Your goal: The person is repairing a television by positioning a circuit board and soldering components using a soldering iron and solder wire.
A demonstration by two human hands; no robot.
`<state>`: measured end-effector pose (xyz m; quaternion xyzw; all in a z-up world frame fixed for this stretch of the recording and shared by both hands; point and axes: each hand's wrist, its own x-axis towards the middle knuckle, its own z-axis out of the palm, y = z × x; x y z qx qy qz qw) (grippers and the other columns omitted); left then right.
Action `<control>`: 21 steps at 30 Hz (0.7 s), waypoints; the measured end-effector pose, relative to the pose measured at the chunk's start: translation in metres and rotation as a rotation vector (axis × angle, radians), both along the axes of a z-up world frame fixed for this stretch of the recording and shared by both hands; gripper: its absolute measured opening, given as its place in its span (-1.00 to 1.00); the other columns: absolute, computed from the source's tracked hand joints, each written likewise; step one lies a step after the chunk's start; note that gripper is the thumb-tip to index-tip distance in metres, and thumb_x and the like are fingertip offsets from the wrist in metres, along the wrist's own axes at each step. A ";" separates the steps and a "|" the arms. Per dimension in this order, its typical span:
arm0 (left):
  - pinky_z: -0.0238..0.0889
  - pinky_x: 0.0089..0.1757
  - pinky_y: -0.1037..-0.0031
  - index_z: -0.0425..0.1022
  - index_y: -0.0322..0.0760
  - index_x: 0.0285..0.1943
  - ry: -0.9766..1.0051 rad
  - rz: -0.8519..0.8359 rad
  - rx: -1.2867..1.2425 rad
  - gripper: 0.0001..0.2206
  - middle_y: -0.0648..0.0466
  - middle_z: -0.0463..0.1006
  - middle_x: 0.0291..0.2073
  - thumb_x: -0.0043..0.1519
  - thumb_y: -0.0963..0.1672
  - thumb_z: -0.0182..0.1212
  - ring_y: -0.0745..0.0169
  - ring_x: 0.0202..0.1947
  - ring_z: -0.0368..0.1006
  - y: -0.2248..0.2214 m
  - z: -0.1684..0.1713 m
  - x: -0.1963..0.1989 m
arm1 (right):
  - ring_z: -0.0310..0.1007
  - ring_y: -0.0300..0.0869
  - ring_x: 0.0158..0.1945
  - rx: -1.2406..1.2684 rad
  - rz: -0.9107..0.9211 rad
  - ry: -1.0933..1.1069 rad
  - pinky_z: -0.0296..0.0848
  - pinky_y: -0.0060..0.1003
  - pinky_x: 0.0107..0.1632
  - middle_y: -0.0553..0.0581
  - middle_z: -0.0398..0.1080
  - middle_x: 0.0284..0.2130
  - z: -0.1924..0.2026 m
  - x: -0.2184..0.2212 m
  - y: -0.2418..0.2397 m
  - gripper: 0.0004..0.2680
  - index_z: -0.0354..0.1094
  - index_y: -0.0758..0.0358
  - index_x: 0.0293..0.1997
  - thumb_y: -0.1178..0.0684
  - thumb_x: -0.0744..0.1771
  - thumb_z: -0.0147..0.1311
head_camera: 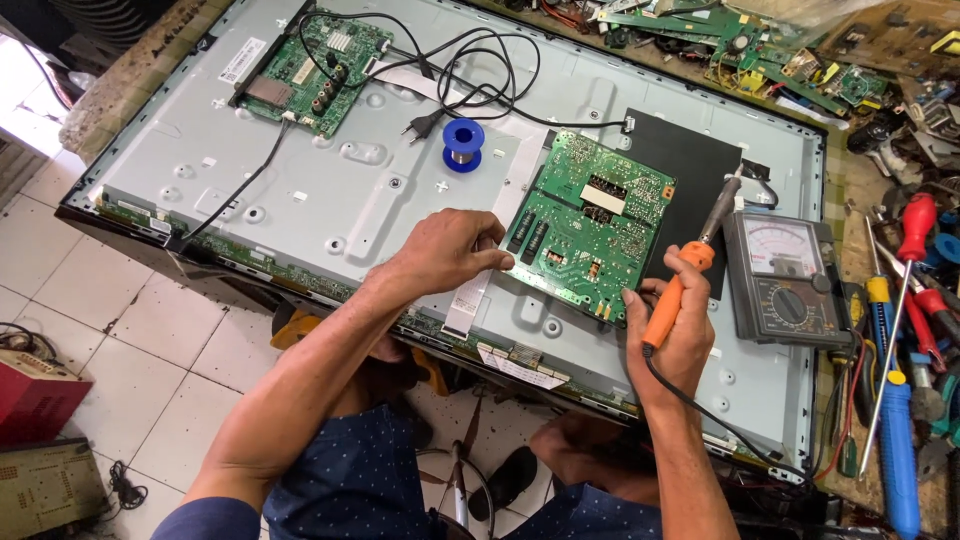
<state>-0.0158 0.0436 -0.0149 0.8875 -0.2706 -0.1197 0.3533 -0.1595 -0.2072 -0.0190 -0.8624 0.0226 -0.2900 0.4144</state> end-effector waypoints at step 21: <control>0.32 0.08 0.13 0.30 -0.11 0.37 -0.286 0.425 -0.129 -0.32 0.06 0.52 0.01 0.09 -0.01 0.57 0.04 0.03 0.45 0.025 -0.038 0.086 | 0.52 0.24 -0.08 -0.097 0.009 -0.020 0.59 0.06 -0.06 0.58 0.23 0.28 -0.002 -0.001 -0.005 -0.64 0.13 0.39 0.32 0.33 0.38 0.15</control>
